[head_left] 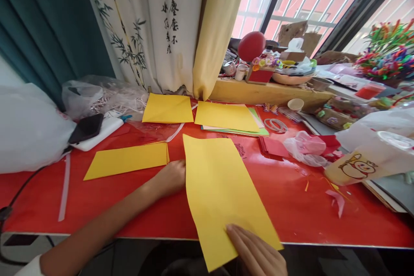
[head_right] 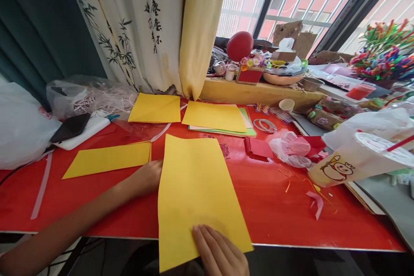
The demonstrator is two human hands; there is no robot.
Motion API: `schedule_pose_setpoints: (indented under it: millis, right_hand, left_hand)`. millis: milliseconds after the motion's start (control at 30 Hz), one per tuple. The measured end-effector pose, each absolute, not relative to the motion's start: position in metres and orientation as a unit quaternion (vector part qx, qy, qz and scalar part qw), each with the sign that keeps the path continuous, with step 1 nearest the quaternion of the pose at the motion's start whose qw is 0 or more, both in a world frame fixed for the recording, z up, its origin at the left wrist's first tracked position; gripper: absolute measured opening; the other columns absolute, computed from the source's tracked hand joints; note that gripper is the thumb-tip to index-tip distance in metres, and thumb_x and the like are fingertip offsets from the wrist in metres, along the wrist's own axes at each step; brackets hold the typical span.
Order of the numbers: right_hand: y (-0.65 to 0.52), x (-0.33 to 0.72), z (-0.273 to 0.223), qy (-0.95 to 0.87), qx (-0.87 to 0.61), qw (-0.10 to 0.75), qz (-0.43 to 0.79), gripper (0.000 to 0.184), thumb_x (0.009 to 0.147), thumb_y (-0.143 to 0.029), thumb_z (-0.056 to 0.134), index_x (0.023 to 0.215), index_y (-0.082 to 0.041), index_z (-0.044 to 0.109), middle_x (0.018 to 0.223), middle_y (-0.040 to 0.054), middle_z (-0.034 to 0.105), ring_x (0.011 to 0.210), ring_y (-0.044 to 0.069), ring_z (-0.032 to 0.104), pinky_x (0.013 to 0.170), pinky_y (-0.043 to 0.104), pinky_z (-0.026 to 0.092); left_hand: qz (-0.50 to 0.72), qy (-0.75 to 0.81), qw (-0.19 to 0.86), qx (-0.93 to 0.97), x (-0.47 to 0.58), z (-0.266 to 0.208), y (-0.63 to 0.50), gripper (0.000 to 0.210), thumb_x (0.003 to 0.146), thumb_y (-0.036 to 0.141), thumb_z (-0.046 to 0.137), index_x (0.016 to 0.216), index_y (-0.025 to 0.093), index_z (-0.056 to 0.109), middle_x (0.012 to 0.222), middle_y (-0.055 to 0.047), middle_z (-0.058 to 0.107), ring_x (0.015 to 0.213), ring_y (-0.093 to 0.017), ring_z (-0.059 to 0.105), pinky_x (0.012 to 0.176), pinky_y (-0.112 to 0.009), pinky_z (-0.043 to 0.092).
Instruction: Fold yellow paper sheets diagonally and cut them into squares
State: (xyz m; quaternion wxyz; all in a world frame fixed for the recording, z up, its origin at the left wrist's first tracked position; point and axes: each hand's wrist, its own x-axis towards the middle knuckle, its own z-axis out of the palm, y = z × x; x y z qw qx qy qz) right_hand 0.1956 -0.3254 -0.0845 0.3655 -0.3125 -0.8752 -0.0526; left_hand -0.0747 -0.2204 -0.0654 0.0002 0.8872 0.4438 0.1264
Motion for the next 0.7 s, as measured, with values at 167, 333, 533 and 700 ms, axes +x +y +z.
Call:
schedule_pose_setpoints:
  millis: [167, 333, 533, 700]
  right_hand:
    - [-0.339, 0.188, -0.087, -0.876, -0.306, 0.369, -0.063, 0.045, 0.087, -0.006, 0.042, 0.132, -0.01, 0.049, 0.101, 0.0072, 0.071, 0.093, 0.019, 0.068, 0.076, 0.026, 0.055]
    - [-0.345, 0.181, -0.075, -0.851, -0.348, 0.385, -0.079, 0.041, 0.086, -0.004, 0.042, 0.124, -0.01, 0.056, 0.086, 0.0057, 0.073, 0.075, 0.015, 0.069, 0.067, 0.024, 0.052]
    - [-0.33, 0.154, -0.071, -0.839, -0.378, 0.38, -0.09, 0.027, 0.087, -0.009, 0.048, 0.105, -0.011, 0.067, 0.079, 0.0054, 0.071, 0.07, 0.014, 0.067, 0.063, 0.024, 0.05]
    - [-0.314, 0.15, -0.073, -0.799, -0.438, 0.412, 0.01, 0.024, 0.09, -0.014, 0.043, 0.093, -0.013, 0.067, 0.065, 0.0026, 0.065, 0.057, 0.011, 0.06, 0.055, 0.021, 0.044]
  left_hand:
    - [0.102, 0.565, -0.089, 0.814, -0.096, -0.065, -0.229, 0.03, 0.091, 0.02, 0.037, 0.1, 0.01, 0.063, 0.092, -0.019, 0.062, 0.088, -0.031, 0.06, 0.078, -0.043, 0.046]
    - [0.115, 0.643, -0.121, 0.748, -0.119, -0.068, -0.217, 0.042, 0.093, 0.032, 0.033, 0.12, 0.006, 0.052, 0.105, -0.023, 0.06, 0.097, -0.036, 0.059, 0.083, -0.05, 0.044]
    - [0.096, 0.533, -0.063, 0.838, -0.112, -0.064, -0.217, 0.046, 0.089, 0.031, 0.042, 0.133, 0.017, 0.043, 0.142, -0.01, 0.041, 0.137, -0.025, 0.027, 0.114, -0.043, 0.017]
    - [0.129, 0.444, 0.155, 0.873, -0.105, -0.046, -0.23, 0.041, 0.09, 0.018, 0.03, 0.128, 0.018, 0.047, 0.141, -0.007, 0.042, 0.137, -0.018, 0.028, 0.115, -0.038, 0.016]
